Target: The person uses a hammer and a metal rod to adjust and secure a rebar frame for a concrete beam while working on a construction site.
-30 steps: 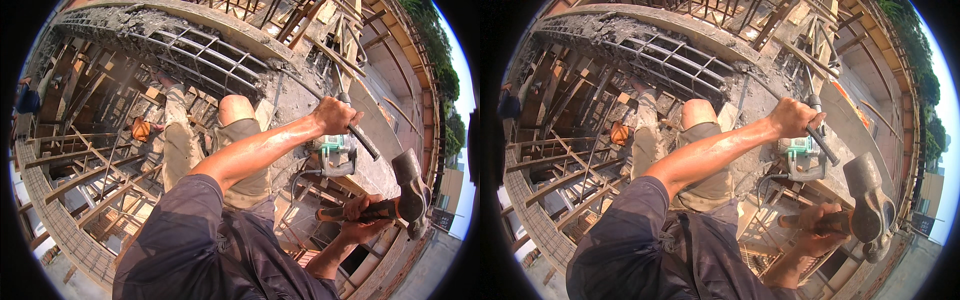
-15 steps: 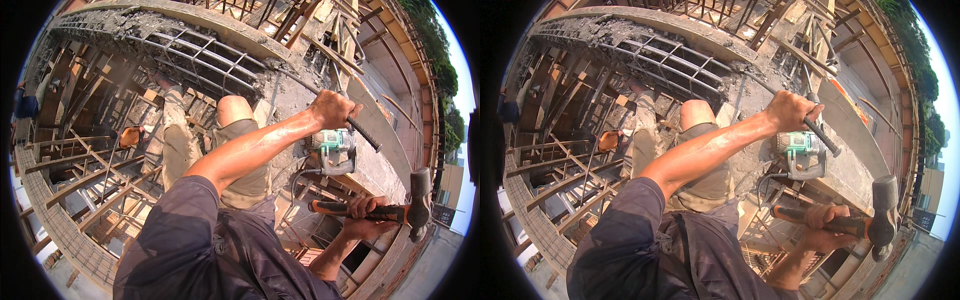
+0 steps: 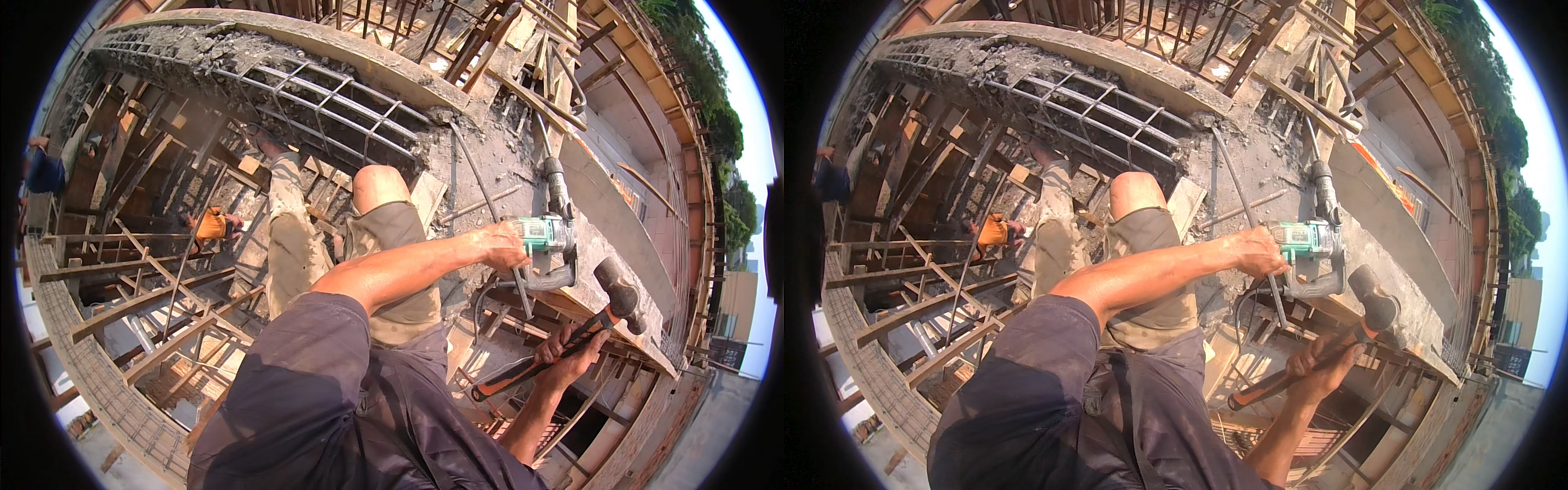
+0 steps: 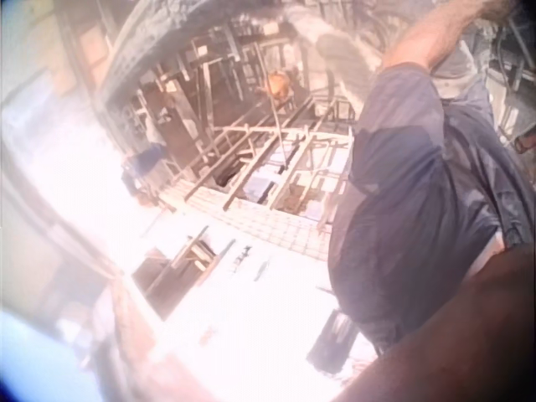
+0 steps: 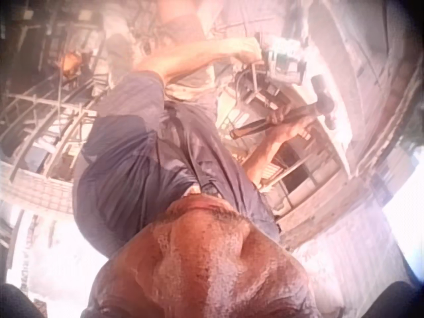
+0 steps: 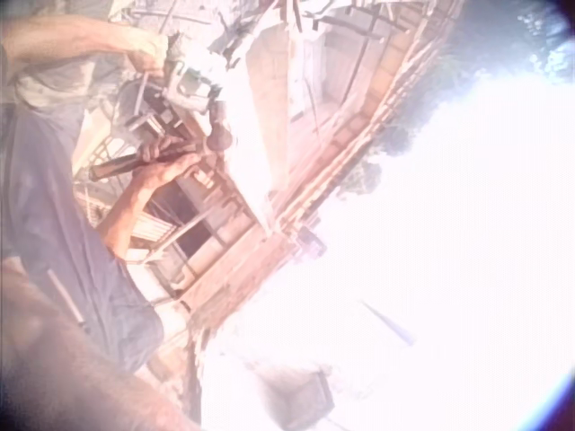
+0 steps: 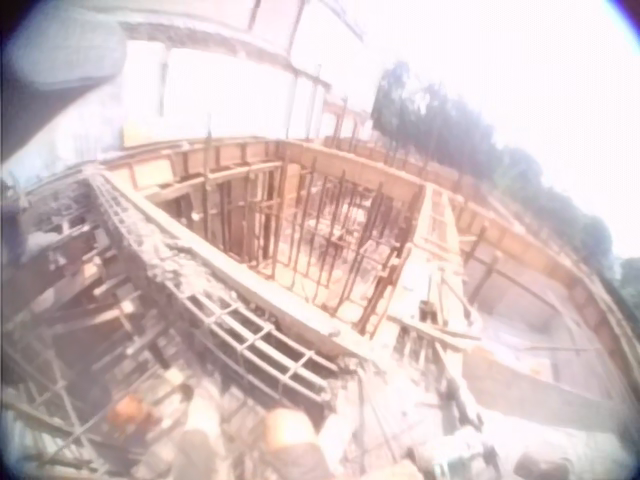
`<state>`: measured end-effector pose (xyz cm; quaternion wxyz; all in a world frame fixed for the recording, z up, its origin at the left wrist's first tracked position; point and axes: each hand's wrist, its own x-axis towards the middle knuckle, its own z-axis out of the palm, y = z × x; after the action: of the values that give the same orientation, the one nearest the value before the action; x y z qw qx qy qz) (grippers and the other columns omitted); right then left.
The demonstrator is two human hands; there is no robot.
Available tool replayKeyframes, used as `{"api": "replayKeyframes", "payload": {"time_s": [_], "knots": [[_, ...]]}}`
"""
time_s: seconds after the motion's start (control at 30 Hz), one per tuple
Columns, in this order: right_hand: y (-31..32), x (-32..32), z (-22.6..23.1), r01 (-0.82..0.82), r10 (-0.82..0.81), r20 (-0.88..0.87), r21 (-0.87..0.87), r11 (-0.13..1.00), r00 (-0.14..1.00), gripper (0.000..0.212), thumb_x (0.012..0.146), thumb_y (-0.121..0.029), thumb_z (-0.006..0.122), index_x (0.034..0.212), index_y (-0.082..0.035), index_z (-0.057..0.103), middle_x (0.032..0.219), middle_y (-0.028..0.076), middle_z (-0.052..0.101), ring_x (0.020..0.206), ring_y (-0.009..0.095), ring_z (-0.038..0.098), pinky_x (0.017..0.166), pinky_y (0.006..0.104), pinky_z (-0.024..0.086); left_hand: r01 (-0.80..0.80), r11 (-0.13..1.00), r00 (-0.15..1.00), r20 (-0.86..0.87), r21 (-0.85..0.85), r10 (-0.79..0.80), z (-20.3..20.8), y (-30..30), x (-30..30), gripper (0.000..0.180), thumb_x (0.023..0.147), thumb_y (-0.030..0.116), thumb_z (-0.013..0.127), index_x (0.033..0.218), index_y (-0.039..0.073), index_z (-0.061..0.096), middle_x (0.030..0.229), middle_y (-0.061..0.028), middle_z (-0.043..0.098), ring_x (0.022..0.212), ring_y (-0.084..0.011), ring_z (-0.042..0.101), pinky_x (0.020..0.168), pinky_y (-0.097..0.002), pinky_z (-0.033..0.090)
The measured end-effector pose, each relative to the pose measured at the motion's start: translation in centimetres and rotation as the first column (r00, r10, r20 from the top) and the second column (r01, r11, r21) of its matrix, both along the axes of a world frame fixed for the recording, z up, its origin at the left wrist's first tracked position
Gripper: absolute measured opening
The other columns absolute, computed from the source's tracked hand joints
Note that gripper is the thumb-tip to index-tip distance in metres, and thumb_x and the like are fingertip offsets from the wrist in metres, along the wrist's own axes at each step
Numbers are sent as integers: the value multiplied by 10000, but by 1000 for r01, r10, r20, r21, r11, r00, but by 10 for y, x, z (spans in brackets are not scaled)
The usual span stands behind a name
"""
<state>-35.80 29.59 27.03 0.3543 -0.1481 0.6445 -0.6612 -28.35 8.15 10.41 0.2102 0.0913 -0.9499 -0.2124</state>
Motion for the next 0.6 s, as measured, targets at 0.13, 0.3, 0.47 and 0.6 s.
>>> {"api": "replayKeyframes", "payload": {"time_s": [0.13, 0.3, 0.47, 0.6], "knots": [[18, 0, 2, -14, 13, -48, -24, 1000, 999, 666, 915, -755, 400, 727, -116, 401, 487, -50, 279, 340, 75, 251, 303, 237, 236, 122, 992, 974, 188, 13, -122, -37, 11, 30, 494, 986, 336, 476, 607, 70, 648, 646, -135, 673, 646, -341, 679, 635, -459, 537], [2, 2, 31, 3, -16, -104, -122, 992, 994, 678, 926, -753, 370, 761, -97, 410, 518, -30, 320, 361, 73, 282, 315, 228, 250, -282, 945, 753, -572, 166, 325, 79, -36, 23, 459, 942, 268, 583, 529, 73, 541, 491, -129, 540, 451, -314, 583, 436, -415, 453], [-33, -4, 59, -250, 151, -298, -333, 909, 943, 694, 934, -758, 320, 773, -91, 423, 519, -13, 337, 379, 84, 301, 338, 235, 276, -314, 915, 663, -631, 254, 403, 94, -98, 28, 440, 942, 256, 606, 554, 55, 558, 502, -148, 531, 439, -333, 552, 439, -428, 433], [-33, 11, 51, -223, 165, -218, -272, 936, 962, 693, 932, -759, 327, 778, -91, 428, 524, -14, 348, 380, 85, 297, 339, 237, 270, -324, 872, 572, -658, 366, 489, 122, -146, 69, 474, 945, 289, 593, 550, 30, 555, 476, -175, 503, 399, -309, 521, 436, -409, 418]]}}
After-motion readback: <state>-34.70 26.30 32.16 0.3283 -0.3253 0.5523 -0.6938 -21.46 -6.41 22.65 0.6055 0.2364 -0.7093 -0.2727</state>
